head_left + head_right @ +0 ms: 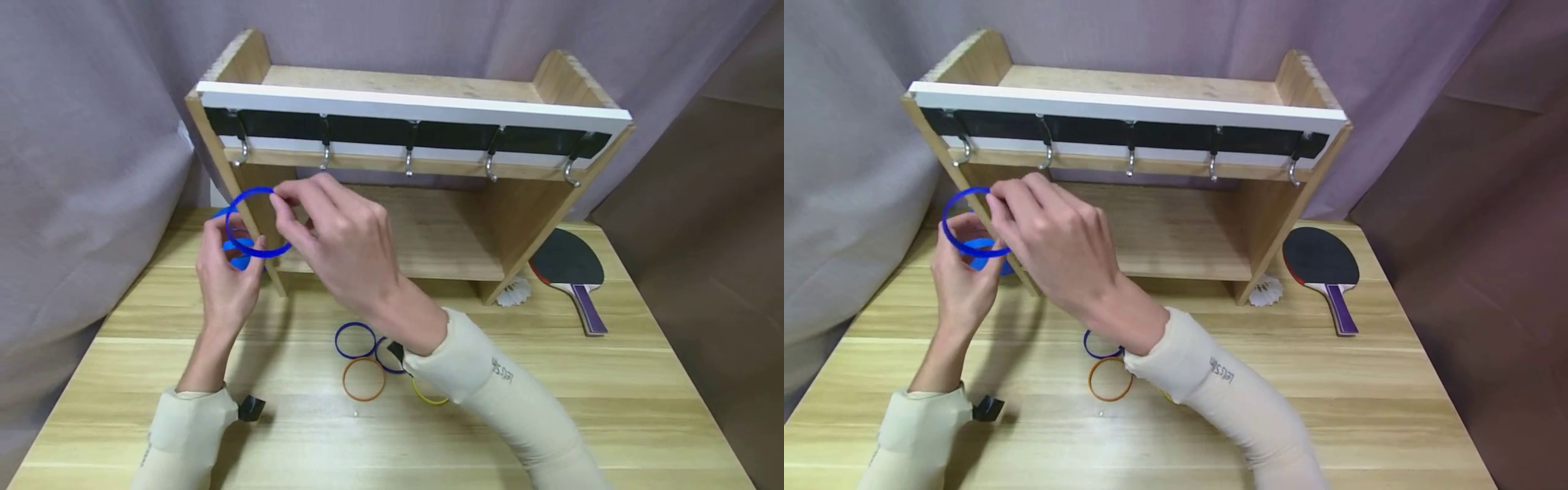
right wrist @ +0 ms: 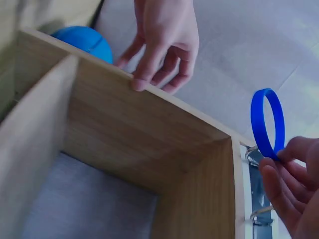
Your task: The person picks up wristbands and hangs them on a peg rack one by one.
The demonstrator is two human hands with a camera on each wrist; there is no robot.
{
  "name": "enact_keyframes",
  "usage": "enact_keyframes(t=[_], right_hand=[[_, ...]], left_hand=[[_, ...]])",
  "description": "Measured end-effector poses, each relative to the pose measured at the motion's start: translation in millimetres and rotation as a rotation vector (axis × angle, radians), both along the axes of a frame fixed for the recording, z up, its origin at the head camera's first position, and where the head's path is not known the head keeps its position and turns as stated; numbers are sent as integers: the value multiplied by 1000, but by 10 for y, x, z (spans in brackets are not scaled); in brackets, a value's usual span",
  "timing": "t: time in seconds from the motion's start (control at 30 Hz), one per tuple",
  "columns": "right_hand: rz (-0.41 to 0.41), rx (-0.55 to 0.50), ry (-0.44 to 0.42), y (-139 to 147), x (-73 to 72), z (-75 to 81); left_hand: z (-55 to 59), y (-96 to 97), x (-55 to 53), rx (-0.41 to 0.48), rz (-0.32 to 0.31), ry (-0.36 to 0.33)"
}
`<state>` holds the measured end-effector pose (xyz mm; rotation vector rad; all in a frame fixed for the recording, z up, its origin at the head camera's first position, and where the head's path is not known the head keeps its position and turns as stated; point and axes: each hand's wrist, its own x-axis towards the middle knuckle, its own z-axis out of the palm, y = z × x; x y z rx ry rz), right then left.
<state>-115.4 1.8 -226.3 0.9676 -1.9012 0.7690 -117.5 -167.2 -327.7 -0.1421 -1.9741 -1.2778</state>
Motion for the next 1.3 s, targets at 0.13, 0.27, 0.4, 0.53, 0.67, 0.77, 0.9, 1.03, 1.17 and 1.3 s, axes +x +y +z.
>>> enact_keyframes(t=[0.13, 0.27, 0.4, 0.53, 0.67, 0.77, 0.9, 1.03, 1.17, 1.3], right_hand=[[-95, 2, 102, -145, -65, 105], [-191, 45, 120, -223, -123, 144], [-269, 120, 130, -235, -167, 110], [-300, 151, 168, -225, -199, 48], [-292, 154, 181, -220, -216, 18], [-274, 158, 166, -220, -212, 10], [-267, 170, 145, -220, -195, 10], [-270, 171, 145, -215, -178, 26], [-276, 159, 160, -183, -137, 57], [-247, 140, 109, -65, -68, 83]], left_hand=[[15, 16, 2, 25, -5, -10], [10, 23, -4, 43, -14, -17], [-1, 27, -8, 38, -19, -17], [-6, 30, -2, 30, -20, -21], [-6, 23, 2, 29, -20, -18], [-10, 13, 3, 33, -16, -20], [2, 11, 18, 30, -16, -24], [0, 10, 16, 29, -12, -27], [-4, 9, 10, 31, -10, -25], [-11, 3, 6, 36, -12, -20]])
